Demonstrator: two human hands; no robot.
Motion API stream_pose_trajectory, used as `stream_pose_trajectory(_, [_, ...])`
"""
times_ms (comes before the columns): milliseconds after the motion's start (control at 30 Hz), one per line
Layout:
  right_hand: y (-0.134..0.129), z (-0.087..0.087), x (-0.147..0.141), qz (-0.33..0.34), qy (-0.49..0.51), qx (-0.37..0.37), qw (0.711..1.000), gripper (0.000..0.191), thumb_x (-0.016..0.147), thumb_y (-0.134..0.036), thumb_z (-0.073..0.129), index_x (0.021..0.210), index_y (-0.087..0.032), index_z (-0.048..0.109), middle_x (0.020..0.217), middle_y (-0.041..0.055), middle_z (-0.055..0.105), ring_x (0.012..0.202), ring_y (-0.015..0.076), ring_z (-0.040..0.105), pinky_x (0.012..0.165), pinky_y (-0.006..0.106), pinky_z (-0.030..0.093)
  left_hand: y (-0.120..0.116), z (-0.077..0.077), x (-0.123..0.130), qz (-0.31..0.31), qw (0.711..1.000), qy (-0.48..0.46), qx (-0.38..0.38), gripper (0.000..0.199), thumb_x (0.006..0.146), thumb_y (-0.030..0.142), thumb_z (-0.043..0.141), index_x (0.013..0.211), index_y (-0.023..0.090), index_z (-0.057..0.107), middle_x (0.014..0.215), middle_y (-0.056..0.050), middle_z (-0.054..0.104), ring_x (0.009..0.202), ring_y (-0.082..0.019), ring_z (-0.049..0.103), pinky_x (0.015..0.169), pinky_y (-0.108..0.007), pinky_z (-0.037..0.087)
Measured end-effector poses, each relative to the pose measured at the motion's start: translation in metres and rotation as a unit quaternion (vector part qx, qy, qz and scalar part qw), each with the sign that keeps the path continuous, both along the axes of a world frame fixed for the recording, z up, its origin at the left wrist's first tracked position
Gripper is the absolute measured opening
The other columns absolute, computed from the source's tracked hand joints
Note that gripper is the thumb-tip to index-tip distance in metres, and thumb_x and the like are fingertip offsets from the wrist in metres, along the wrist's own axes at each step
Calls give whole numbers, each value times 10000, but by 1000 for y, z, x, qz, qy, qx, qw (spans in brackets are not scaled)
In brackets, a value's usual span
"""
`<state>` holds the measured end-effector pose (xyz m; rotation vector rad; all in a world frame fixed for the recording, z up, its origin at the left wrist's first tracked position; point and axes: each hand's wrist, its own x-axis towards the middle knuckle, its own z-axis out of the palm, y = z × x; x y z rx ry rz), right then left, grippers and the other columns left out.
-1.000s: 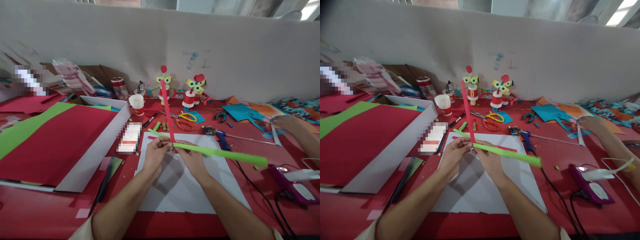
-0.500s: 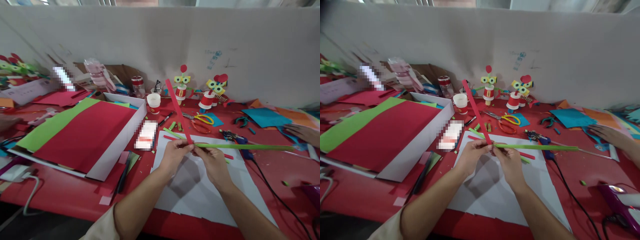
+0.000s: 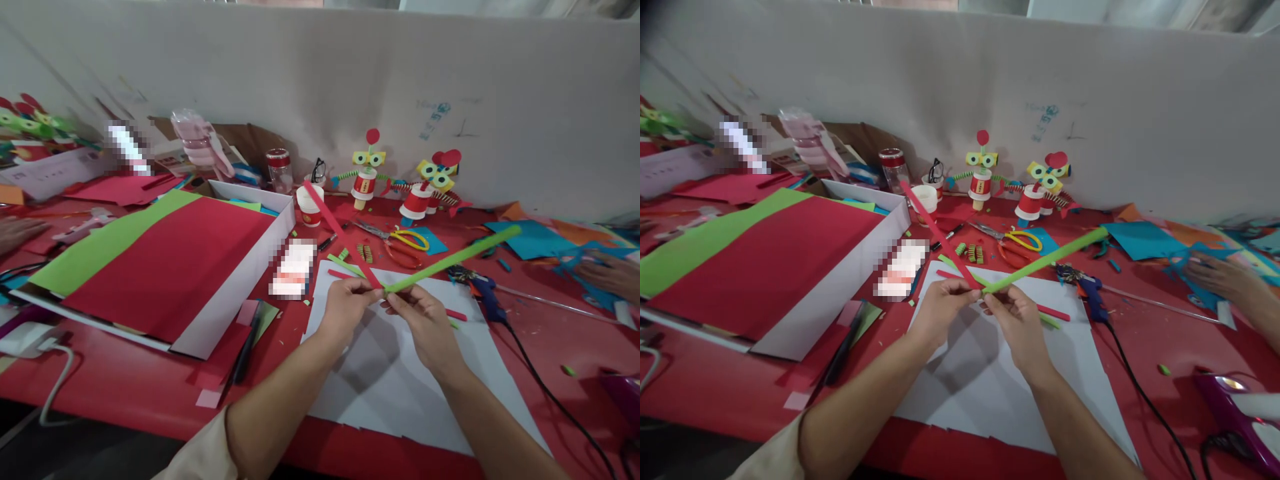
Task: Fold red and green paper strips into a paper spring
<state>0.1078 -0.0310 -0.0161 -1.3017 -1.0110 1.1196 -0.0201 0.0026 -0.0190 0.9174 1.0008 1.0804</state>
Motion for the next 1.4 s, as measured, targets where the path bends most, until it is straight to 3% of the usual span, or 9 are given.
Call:
stream_pose_trajectory(267, [-3,-3,0,-1,-29,11,1000,199,674,-341,740,772,-180,678,733,25,670,680,156,580,655,289,465,-5,0,5,6,999,-30,-6,59,587,218,684,589,168,653,584,11,583,598,-119,482,622,-271,364])
stream_pose_trajectory(567, [0,0,8,9,-51,11,999,174,692,-345,708,739,-186,653,704,23,647,650,153,558,626,279,459,-1,12,0,-81,997,-5,3,113,590,202,685,689,148,696,593,4,595,568,-108,464,571,-255,346])
stream_pose_trajectory(833, [1,1,8,22,-36,-15,999,212,665,-370,722,694,-182,630,648,6,624,614,140,554,599,269,453,-1,10,-2,-101,995,21,7,62,627,206,662,634,145,668,575,1,592,558,-109,479,550,-252,345])
stream_pose_trajectory(1100, [0,4,1,37,46,-18,998,257,667,-383,739,785,-187,623,737,14,663,701,153,612,693,295,496,-3,10,0,-56,998,-12,0,108,661,250,662,668,143,667,668,-38,655,664,-155,570,695,-298,429])
stream_pose_trajectory(1200, [1,1,2,-7,85,-3,996,238,654,-360,752,740,-189,610,690,1,655,660,139,606,700,298,495,-3,10,-2,-84,991,85,50,172,700,304,642,771,148,660,774,-72,667,742,-194,598,717,-323,452])
stream_pose_trajectory(1267, [2,1,4,-55,93,26,994,224,653,-346,751,710,-195,596,659,-9,641,637,133,596,685,297,491,-2,9,-5,-53,956,252,143,244,722,335,634,893,160,637,902,-98,659,842,-231,603,772,-362,454])
stream_pose_trajectory(1333, [2,2,5,-87,91,53,991,212,656,-335,746,700,-200,588,644,-11,632,632,137,592,666,298,487,1,7,-11,21,862,447,237,299,776,374,592,993,169,598,1007,-123,634,960,-274,580,910,-455,394])
stream_pose_trajectory(1400, [2,4,6,-97,86,66,989,195,664,-324,735,705,-201,590,642,-9,629,637,140,589,655,298,482,6,5,-17,64,754,595,272,324,849,426,487,1017,161,572,1014,-141,621,1001,-303,563,1001,-549,279])
